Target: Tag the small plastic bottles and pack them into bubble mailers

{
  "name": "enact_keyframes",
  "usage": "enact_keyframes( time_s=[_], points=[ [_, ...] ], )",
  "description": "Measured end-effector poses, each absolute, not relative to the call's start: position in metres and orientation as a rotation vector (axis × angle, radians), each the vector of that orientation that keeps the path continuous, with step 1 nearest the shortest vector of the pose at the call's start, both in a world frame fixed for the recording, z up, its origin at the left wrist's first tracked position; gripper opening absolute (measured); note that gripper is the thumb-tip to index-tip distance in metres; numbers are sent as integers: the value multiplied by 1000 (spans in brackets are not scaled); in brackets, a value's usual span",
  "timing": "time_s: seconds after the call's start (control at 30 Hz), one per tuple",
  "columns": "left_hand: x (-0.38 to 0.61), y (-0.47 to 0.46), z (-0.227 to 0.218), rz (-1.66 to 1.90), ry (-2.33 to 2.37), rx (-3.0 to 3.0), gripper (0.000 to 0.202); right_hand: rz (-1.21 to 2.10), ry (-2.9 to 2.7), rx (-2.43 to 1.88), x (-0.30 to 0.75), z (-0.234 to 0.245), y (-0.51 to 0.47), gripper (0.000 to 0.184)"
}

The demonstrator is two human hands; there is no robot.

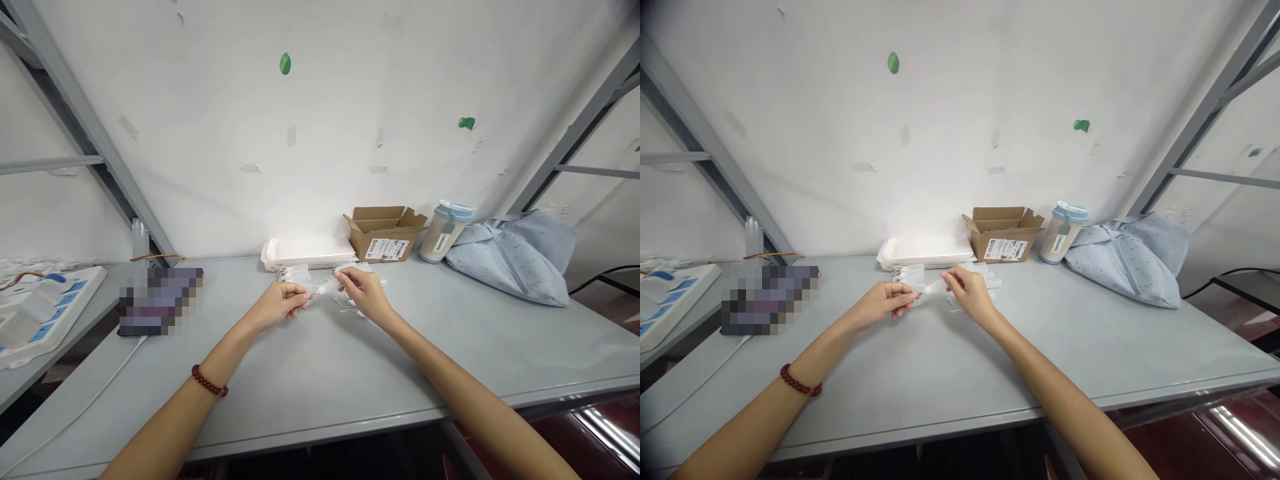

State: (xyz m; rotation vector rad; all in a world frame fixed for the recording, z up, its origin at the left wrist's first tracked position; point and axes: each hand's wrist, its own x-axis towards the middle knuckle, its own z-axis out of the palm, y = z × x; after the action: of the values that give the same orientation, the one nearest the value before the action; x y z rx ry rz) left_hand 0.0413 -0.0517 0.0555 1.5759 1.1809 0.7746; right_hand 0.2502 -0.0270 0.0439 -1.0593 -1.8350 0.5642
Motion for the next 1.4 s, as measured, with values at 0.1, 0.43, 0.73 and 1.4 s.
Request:
enact_keyframes(
  time_s=[0.1, 0.43, 0.73, 1.4],
  points=[
    [41, -52, 55, 778, 1181, 1563, 34, 555, -1849, -1041, 250, 42, -27, 31],
    [52, -58, 57, 797, 1240, 1518, 31, 553, -1861, -1060, 248, 37, -27, 29],
    [54, -59, 52, 850, 1229, 1426, 23, 574, -1849, -1062, 247, 34, -28, 31],
    [54, -62, 57, 866, 1136, 1378, 26, 542, -1851, -1095, 242, 37, -34, 37]
  ],
)
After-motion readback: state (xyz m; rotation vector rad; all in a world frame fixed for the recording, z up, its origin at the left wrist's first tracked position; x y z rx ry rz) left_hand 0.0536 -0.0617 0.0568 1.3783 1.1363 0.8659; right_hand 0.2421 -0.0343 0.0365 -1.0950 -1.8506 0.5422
